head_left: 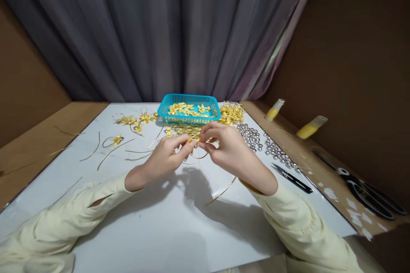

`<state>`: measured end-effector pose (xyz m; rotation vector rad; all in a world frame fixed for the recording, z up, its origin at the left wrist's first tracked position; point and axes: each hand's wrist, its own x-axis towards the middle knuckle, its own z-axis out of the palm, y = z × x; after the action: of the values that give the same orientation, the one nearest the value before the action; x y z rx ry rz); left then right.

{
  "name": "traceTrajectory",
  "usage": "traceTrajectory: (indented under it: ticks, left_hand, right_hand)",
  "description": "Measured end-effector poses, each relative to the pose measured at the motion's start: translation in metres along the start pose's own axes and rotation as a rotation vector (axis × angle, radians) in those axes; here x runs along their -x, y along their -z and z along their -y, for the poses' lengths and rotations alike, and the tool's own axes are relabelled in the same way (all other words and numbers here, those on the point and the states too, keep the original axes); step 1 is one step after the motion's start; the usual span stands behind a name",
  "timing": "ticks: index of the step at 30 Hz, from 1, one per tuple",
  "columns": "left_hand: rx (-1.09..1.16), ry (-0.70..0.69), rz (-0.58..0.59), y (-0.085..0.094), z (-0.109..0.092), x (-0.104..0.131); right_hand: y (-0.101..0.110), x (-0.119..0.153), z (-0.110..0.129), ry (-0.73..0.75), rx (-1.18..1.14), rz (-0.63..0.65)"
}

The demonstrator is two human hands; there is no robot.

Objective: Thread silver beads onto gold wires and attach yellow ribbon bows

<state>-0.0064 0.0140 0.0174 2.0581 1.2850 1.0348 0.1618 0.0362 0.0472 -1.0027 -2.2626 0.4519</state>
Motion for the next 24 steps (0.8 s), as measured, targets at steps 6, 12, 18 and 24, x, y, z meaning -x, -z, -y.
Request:
traceTrajectory:
  ticks: [6,12,18,24]
  left_hand:
    - [0.082,0.061,-0.074,0.001,0.003,0.0]
    - [0.09,0.07,-0.101,0.001,0.002,0.0]
    - [0.015,0.009,-0.117,0.002,0.003,-0.001]
    - [-0.2,-0.187,-0.18,0.005,0.009,-0.005]
  right_hand:
    - [0.0,0.009,0.008,0.084,0.213,-0.188]
    - [-0.007,0.007,0.008,0.014,0.176,-0.102]
    - [-0.01,-0.004,0.0,-0.087,-0.019,-0.047]
    - [0.01,-0.011,-0.003,-0.324,-0.591,0.16]
